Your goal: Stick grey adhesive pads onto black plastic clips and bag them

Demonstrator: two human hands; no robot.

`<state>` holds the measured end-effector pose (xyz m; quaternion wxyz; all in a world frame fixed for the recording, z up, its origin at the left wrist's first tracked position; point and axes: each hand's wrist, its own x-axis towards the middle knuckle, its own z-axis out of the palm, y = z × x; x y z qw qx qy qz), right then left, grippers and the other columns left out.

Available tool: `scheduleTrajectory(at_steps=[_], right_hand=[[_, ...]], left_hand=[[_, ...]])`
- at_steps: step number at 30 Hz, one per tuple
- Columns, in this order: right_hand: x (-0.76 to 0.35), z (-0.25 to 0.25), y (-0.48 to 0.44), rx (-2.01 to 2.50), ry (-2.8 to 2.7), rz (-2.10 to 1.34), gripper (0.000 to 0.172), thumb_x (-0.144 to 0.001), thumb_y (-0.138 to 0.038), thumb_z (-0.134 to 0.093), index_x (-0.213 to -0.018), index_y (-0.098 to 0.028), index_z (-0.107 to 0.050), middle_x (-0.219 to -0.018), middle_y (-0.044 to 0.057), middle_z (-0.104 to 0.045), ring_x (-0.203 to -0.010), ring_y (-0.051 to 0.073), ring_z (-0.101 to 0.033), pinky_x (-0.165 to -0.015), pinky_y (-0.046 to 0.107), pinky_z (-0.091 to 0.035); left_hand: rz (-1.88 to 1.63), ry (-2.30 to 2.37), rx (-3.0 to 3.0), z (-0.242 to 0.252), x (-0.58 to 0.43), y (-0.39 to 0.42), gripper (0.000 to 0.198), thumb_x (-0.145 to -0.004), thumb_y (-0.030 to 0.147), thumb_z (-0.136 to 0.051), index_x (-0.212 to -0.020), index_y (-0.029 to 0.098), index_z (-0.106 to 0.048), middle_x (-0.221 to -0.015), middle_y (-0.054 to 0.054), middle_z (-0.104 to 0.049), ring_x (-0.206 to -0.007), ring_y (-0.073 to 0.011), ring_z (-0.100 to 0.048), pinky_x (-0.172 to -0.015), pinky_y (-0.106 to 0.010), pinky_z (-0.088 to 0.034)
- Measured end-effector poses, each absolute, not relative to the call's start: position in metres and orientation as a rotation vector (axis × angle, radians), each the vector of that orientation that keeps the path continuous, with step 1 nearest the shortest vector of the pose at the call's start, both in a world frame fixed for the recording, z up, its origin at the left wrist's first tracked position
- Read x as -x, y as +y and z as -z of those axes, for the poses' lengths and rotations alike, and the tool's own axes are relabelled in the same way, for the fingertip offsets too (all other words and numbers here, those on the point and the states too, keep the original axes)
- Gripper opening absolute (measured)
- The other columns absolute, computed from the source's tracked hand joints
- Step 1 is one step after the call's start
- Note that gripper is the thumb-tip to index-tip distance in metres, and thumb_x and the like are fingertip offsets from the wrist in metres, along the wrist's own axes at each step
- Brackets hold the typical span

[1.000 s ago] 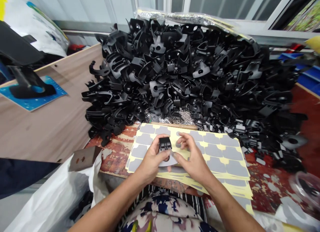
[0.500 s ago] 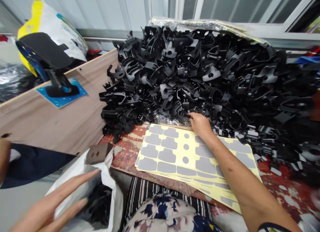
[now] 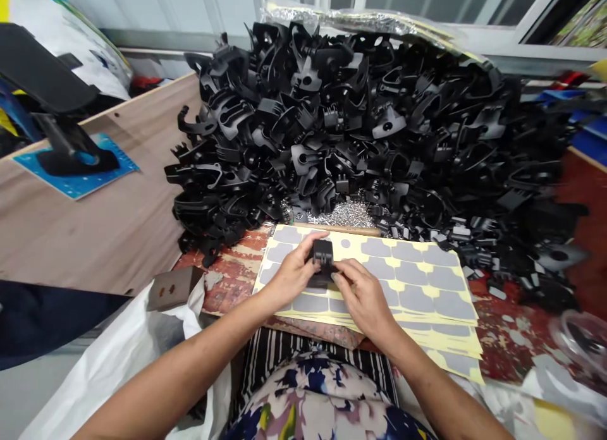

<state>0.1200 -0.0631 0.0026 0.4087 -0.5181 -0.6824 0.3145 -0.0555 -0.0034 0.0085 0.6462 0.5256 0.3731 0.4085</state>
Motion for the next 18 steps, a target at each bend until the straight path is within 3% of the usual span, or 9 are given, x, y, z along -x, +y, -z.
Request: scheduleTrajectory(at_steps=[3, 9, 12, 16, 18], right_hand=[[-0.124, 0.007, -0.073, 1.278, -1.787, -0.699, 0.029, -0.104, -0.02, -0.045, -0.117, -0.024, -0.071, -0.111, 0.009, -0.072, -0.105, 0.024, -0.068, -0.09, 0.039, -0.056], [-0.119, 0.033, -0.082, 1.275, -1.839, -0.689, 0.027, -0.098, -0.012, -0.047, -0.106, -0.023, -0.07, -0.116, 0.01, -0.072, -0.114, 0.027, -0.064, -0.099, 0.048, -0.052], [-0.12, 0.019, -0.084, 1.285, -1.765, -0.95, 0.018, -0.094, -0.014, -0.055, -0.099, -0.024, -0.07, -0.119, 0.009, -0.071, -0.118, 0.027, -0.063, -0.105, 0.05, -0.05], [-0.124, -0.019, -0.092, 0.972, -1.709, -1.559, 0.017, -0.093, -0.025, -0.065, -0.109, -0.024, -0.07, -0.115, 0.006, -0.071, -0.111, 0.024, -0.068, -0.102, 0.043, -0.053], [-0.128, -0.029, -0.091, 0.967, -1.708, -1.515, 0.019, -0.09, -0.022, -0.069, -0.109, -0.025, -0.07, -0.11, 0.004, -0.071, -0.106, 0.023, -0.067, -0.098, 0.039, -0.054]], left_hand=[[-0.844, 0.917, -1.011, -0.014, 0.063, 0.014, 0.058, -0.085, 0.035, -0.076, -0.137, 0.032, -0.052, -0.088, 0.001, -0.055, -0.074, -0.0167, -0.062, -0.061, -0.03, -0.06], [-0.715, 0.873, -0.845, -0.002, 0.053, 0.043, 0.06, -0.07, 0.015, -0.08, -0.123, 0.027, -0.056, -0.091, -0.002, -0.062, -0.068, -0.0165, -0.066, -0.052, -0.027, -0.061], [-0.721, 0.892, -0.833, 0.008, 0.045, 0.048, 0.059, -0.068, 0.014, -0.08, -0.122, 0.027, -0.057, -0.09, -0.001, -0.061, -0.067, -0.0158, -0.065, -0.052, -0.029, -0.062], [-0.763, 0.903, -0.82, 0.012, 0.044, 0.047, 0.06, -0.068, 0.015, -0.081, -0.122, 0.027, -0.059, -0.087, 0.0, -0.059, -0.066, -0.0141, -0.06, -0.054, -0.033, -0.064], [-0.801, 0.889, -0.794, 0.009, 0.046, 0.043, 0.062, -0.066, 0.015, -0.083, -0.122, 0.027, -0.058, -0.09, 0.0, -0.061, -0.066, -0.0141, -0.06, -0.055, -0.032, -0.063]])
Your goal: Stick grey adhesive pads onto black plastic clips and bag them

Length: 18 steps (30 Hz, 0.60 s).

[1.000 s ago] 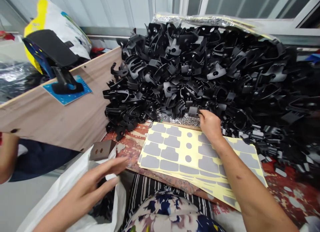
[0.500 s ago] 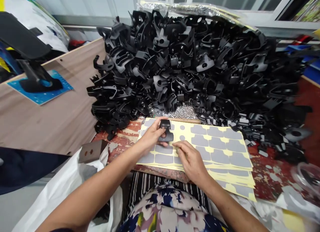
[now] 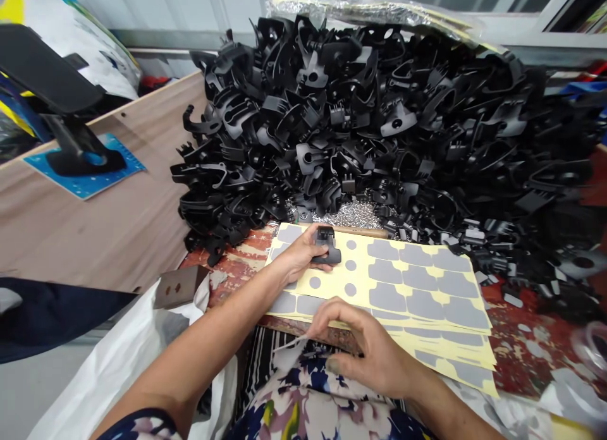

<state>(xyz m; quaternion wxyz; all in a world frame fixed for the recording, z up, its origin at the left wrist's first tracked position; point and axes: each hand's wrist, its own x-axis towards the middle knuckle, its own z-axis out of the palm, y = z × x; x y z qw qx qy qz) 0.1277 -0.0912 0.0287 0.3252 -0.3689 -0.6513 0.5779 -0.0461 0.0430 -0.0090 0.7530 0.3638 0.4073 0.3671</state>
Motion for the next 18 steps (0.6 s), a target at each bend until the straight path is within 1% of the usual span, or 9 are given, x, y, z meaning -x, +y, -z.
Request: scheduleTrajectory(at_steps=[3, 5, 7, 8, 10, 12, 15, 18], right_hand=[[-0.137, -0.022, -0.078, 1.206, -1.535, -1.027, 0.012, -0.09, -0.017, -0.067, -0.099, -0.026, -0.066, -0.096, 0.001, -0.068, -0.096, 0.02, -0.065, -0.09, 0.036, -0.052], [-0.144, -0.01, -0.065, 1.267, -1.393, -0.848, 0.011, -0.091, -0.02, -0.068, -0.099, -0.026, -0.065, -0.091, 0.0, -0.067, -0.092, 0.02, -0.064, -0.089, 0.037, -0.051], [-0.149, 0.001, -0.055, 1.273, -1.328, -0.837, 0.017, -0.089, -0.022, -0.072, -0.103, -0.027, -0.065, -0.092, 0.001, -0.068, -0.093, 0.02, -0.064, -0.09, 0.038, -0.051], [-0.15, 0.004, -0.052, 1.271, -1.316, -0.852, 0.018, -0.088, -0.023, -0.073, -0.104, -0.027, -0.065, -0.093, 0.001, -0.068, -0.093, 0.02, -0.065, -0.091, 0.038, -0.051], [-0.149, 0.008, -0.049, 1.261, -1.306, -0.875, 0.019, -0.088, -0.024, -0.074, -0.104, -0.026, -0.065, -0.093, 0.001, -0.069, -0.093, 0.02, -0.066, -0.09, 0.038, -0.052], [-0.146, 0.009, -0.049, 1.246, -1.302, -0.883, 0.018, -0.088, -0.024, -0.074, -0.104, -0.026, -0.066, -0.093, 0.002, -0.069, -0.092, 0.02, -0.066, -0.089, 0.037, -0.053], [-0.143, 0.009, -0.05, 1.239, -1.3, -0.876, 0.016, -0.088, -0.025, -0.074, -0.102, -0.025, -0.066, -0.092, 0.002, -0.069, -0.091, 0.02, -0.066, -0.087, 0.036, -0.054], [-0.143, 0.012, -0.049, 1.244, -1.291, -0.866, 0.016, -0.088, -0.024, -0.074, -0.101, -0.025, -0.066, -0.092, 0.001, -0.068, -0.09, 0.019, -0.066, -0.085, 0.034, -0.053]], left_hand=[[-0.872, 0.808, -0.696, 0.001, 0.049, 0.029, 0.061, -0.069, 0.018, -0.088, -0.122, 0.027, -0.059, -0.096, 0.0, -0.062, -0.07, -0.013, -0.061, -0.06, -0.027, -0.059], [-0.884, 0.737, -0.601, -0.004, 0.05, 0.016, 0.049, -0.078, 0.028, -0.086, -0.12, 0.027, -0.061, -0.098, 0.0, -0.063, -0.072, -0.0122, -0.061, -0.063, -0.024, -0.057], [-0.882, 0.677, -0.522, -0.009, 0.049, 0.004, 0.037, -0.088, 0.04, -0.077, -0.12, 0.026, -0.063, -0.103, -0.003, -0.065, -0.076, -0.0142, -0.062, -0.066, -0.026, -0.057], [-0.879, 0.654, -0.497, -0.011, 0.047, 0.0, 0.035, -0.092, 0.044, -0.072, -0.12, 0.025, -0.064, -0.106, -0.005, -0.066, -0.08, -0.0164, -0.064, -0.067, -0.028, -0.058], [-0.869, 0.619, -0.482, -0.013, 0.045, -0.006, 0.036, -0.096, 0.049, -0.066, -0.121, 0.024, -0.064, -0.109, -0.008, -0.067, -0.084, -0.0202, -0.066, -0.069, -0.032, -0.059], [-0.838, 0.602, -0.496, -0.014, 0.042, -0.008, 0.039, -0.097, 0.052, -0.062, -0.124, 0.024, -0.063, -0.107, -0.009, -0.066, -0.081, -0.0215, -0.066, -0.066, -0.033, -0.059], [-0.812, 0.571, -0.498, -0.015, 0.04, -0.008, 0.041, -0.099, 0.055, -0.058, -0.124, 0.024, -0.064, -0.103, -0.008, -0.064, -0.074, -0.0184, -0.063, -0.061, -0.031, -0.057], [-0.81, 0.557, -0.48, -0.016, 0.039, -0.009, 0.038, -0.099, 0.054, -0.058, -0.123, 0.024, -0.065, -0.102, -0.006, -0.06, -0.072, -0.0155, -0.058, -0.063, -0.031, -0.058]])
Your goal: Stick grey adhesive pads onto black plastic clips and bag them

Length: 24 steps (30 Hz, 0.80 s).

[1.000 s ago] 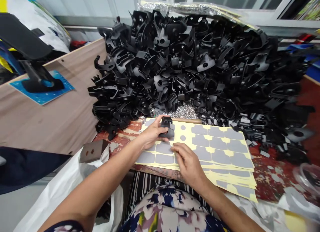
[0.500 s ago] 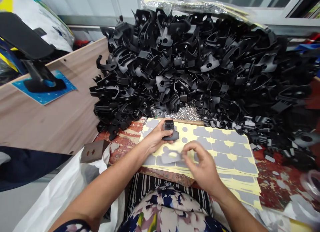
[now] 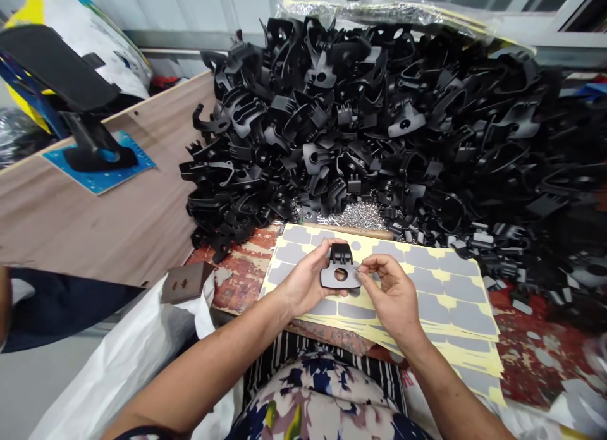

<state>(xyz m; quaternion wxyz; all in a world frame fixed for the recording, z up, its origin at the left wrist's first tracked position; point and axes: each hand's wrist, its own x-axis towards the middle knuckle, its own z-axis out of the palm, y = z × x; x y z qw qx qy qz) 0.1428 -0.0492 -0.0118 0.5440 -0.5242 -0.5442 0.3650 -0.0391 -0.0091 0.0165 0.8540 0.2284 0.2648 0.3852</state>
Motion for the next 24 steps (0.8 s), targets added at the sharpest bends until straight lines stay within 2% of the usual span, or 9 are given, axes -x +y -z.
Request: scheduleTrajectory(at_steps=[10, 18, 21, 24], right_hand=[[-0.142, 0.013, -0.051, 1.254, -1.295, -0.864, 0.015, -0.09, -0.027, -0.074, -0.101, -0.025, -0.065, -0.094, 0.003, -0.067, -0.091, 0.02, -0.065, -0.086, 0.036, -0.053], [-0.143, 0.014, -0.053, 1.297, -1.386, -0.768, 0.011, -0.092, -0.025, -0.07, -0.102, -0.025, -0.065, -0.094, 0.002, -0.069, -0.091, 0.02, -0.066, -0.086, 0.036, -0.054], [-0.14, 0.009, -0.056, 1.323, -1.493, -0.641, 0.009, -0.095, -0.021, -0.066, -0.102, -0.026, -0.063, -0.094, 0.002, -0.068, -0.092, 0.021, -0.067, -0.085, 0.037, -0.055], [-0.133, 0.005, -0.06, 1.293, -1.623, -0.377, 0.024, -0.097, -0.014, -0.061, -0.116, -0.027, -0.057, -0.104, 0.005, -0.063, -0.088, 0.02, -0.067, -0.084, 0.038, -0.056]], left_hand=[[-0.812, 0.543, -0.496, -0.013, 0.039, -0.011, 0.04, -0.096, 0.058, -0.061, -0.121, 0.027, -0.064, -0.1, -0.005, -0.06, -0.076, -0.0164, -0.057, -0.065, -0.03, -0.057], [-0.815, 0.586, -0.503, -0.016, 0.04, -0.012, 0.041, -0.092, 0.054, -0.068, -0.123, 0.027, -0.063, -0.103, -0.005, -0.058, -0.078, -0.0168, -0.057, -0.068, -0.034, -0.059], [-0.818, 0.585, -0.56, -0.017, 0.038, -0.015, 0.047, -0.087, 0.044, -0.077, -0.126, 0.029, -0.057, -0.103, -0.004, -0.059, -0.084, -0.0177, -0.06, -0.07, -0.033, -0.059], [-0.896, 0.647, -0.718, -0.013, 0.032, -0.023, 0.059, -0.079, 0.03, -0.086, -0.127, 0.03, -0.052, -0.106, -0.002, -0.059, -0.087, -0.0169, -0.062, -0.067, -0.025, -0.055]])
